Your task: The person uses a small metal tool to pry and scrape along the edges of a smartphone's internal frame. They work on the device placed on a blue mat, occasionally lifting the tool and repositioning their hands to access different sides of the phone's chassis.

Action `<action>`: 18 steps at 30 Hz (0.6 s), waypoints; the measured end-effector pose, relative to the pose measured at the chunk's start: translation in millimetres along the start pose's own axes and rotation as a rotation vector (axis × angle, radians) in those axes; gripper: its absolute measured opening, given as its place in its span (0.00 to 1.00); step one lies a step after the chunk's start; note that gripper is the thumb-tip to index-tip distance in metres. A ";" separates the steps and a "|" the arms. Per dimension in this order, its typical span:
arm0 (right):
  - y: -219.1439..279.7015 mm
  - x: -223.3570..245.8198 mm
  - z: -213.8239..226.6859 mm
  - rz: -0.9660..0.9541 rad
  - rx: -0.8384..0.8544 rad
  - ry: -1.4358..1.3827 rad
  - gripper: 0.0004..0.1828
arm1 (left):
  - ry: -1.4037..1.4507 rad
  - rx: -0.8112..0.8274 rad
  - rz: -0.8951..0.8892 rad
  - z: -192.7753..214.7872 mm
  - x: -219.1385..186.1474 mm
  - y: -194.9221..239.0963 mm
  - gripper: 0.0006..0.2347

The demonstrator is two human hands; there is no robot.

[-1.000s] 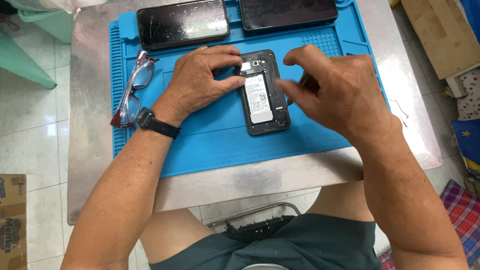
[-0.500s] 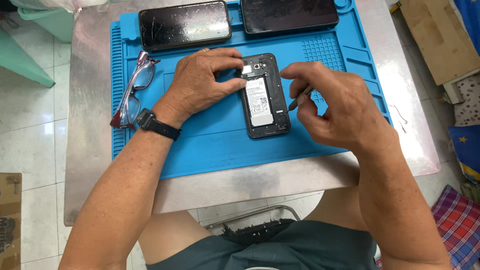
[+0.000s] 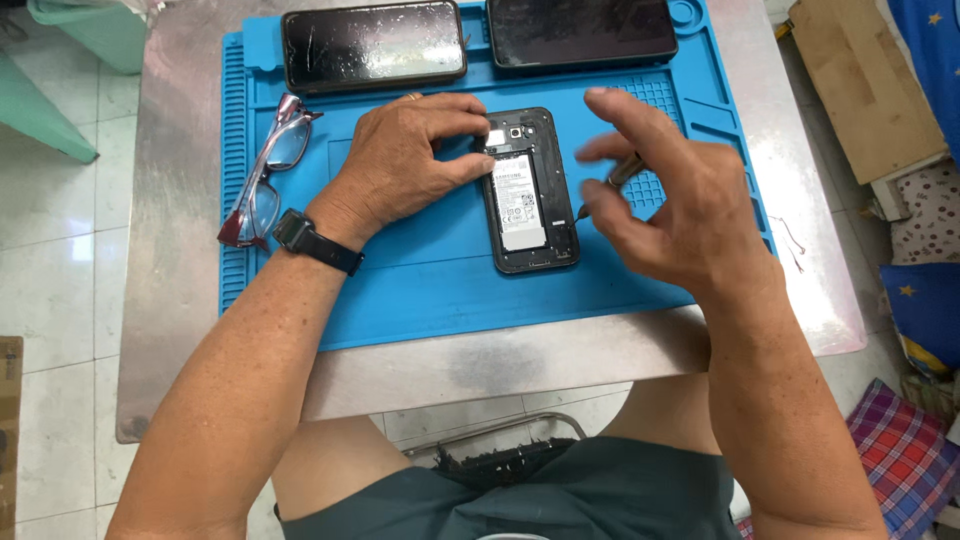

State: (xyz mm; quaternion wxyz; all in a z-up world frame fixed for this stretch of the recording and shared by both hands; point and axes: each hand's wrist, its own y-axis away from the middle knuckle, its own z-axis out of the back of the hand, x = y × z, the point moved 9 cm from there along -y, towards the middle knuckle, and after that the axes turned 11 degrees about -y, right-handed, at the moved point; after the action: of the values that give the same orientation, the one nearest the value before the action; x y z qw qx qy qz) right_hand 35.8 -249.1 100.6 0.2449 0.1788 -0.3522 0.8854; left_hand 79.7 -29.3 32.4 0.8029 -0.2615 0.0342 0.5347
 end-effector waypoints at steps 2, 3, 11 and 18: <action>0.8 1.8 0.3 0.031 0.008 -0.020 0.29 | -0.002 0.001 -0.001 0.0 -0.7 0.2 0.13; 1.0 4.0 -0.1 0.059 0.014 -0.044 0.25 | -0.006 0.006 -0.003 0.1 -0.7 0.5 0.13; 1.5 6.6 -0.5 0.057 -0.046 -0.034 0.25 | -0.012 -0.022 -0.026 -0.5 -0.3 -0.5 0.12; -2.6 9.1 -0.3 -0.041 0.006 -0.126 0.27 | -0.027 -0.033 -0.050 1.6 -3.2 0.1 0.11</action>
State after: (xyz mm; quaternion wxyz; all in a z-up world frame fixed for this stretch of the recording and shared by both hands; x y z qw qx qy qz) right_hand 29.8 -244.5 106.3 0.2400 0.2420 -0.3607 0.8682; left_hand 77.9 -31.3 34.9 0.8120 -0.2682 0.0081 0.5184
